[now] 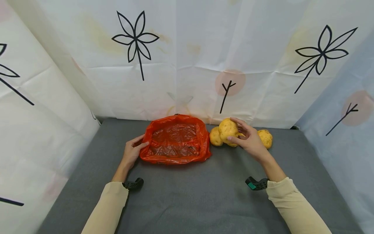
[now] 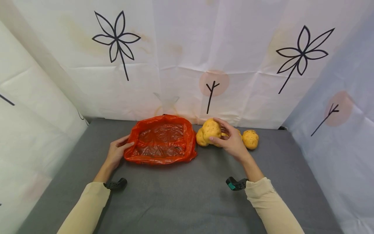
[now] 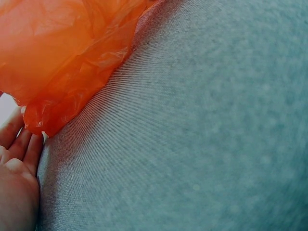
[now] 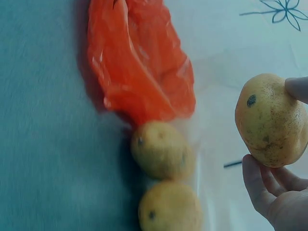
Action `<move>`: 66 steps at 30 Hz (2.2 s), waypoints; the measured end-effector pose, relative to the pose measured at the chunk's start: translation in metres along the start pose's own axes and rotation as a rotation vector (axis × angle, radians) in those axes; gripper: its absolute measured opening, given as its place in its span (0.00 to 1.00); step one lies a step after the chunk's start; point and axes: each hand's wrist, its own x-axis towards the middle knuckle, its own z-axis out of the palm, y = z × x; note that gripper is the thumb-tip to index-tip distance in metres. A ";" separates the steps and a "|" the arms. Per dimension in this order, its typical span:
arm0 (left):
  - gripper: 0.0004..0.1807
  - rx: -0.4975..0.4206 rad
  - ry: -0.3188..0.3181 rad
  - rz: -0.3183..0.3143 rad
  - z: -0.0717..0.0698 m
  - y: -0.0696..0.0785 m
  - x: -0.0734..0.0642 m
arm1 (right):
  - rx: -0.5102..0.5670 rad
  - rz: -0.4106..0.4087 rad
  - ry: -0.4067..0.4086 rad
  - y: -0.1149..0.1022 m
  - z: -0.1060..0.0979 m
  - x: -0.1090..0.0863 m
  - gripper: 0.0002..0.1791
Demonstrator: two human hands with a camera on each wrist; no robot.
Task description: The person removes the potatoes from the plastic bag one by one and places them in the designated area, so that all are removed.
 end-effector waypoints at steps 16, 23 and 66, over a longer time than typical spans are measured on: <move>0.27 -0.002 -0.035 -0.003 0.004 0.030 -0.015 | -0.007 0.056 0.108 0.012 -0.070 -0.032 0.38; 0.26 -0.023 -0.030 -0.007 0.004 0.032 -0.016 | 0.042 0.124 0.162 0.024 -0.100 -0.046 0.40; 0.27 -0.008 -0.034 -0.022 0.004 0.031 -0.013 | -0.061 0.512 0.105 0.104 -0.177 -0.053 0.45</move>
